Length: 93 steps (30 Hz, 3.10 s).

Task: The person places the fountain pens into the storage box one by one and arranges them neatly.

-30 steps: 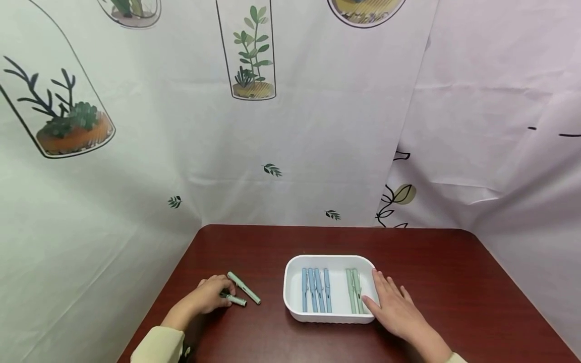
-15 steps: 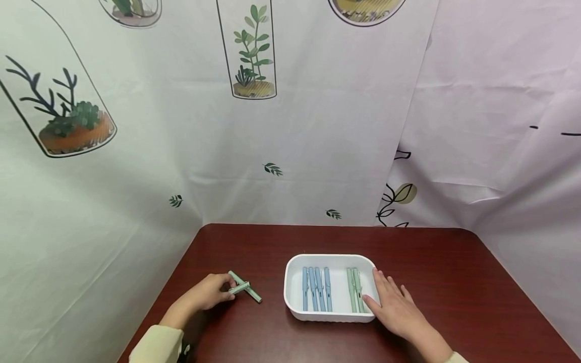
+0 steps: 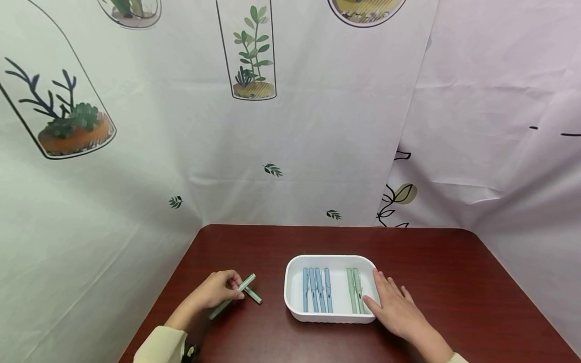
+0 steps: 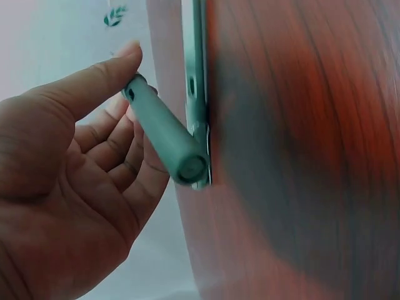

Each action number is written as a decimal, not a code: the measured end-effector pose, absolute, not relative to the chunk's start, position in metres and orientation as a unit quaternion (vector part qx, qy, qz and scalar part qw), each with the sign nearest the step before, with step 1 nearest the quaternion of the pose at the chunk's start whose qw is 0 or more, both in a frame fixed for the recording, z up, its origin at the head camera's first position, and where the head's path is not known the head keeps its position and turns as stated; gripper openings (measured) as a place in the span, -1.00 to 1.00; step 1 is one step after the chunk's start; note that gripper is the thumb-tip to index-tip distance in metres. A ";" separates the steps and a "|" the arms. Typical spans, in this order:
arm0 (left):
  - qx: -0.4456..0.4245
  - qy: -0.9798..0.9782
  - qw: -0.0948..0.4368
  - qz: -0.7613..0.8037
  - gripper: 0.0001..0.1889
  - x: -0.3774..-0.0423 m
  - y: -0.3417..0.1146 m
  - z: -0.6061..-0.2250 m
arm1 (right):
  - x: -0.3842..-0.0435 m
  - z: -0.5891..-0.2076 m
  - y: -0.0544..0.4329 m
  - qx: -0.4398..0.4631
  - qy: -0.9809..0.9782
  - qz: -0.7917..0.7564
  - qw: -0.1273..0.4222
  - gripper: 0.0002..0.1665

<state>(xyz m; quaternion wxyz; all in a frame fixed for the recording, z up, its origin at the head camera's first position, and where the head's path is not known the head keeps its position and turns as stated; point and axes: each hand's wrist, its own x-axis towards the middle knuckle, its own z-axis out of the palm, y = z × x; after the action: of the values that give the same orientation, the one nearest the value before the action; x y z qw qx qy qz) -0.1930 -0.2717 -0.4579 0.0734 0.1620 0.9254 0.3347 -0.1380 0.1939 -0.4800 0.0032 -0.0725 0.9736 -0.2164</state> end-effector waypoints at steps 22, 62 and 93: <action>0.113 0.877 0.078 0.461 -0.65 -0.188 -0.229 -0.454 | -0.140 -0.481 0.194 -0.071 0.974 -0.215 0.002 0.00; 0.066 0.821 0.109 0.557 -0.64 -0.182 -0.175 -0.438 | -0.138 -0.480 0.193 -0.067 0.974 -0.217 0.019 0.02; 0.086 0.786 0.143 0.595 -0.64 -0.199 -0.104 -0.432 | -0.142 -0.480 0.195 -0.070 0.974 -0.215 0.010 -0.01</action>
<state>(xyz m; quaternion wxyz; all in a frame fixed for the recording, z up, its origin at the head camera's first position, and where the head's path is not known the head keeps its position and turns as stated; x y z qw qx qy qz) -0.1991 -0.1040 -0.4321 0.1434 0.0856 0.7865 0.5946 -0.1417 0.1947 -0.4798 0.0097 -0.0696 0.9742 -0.2145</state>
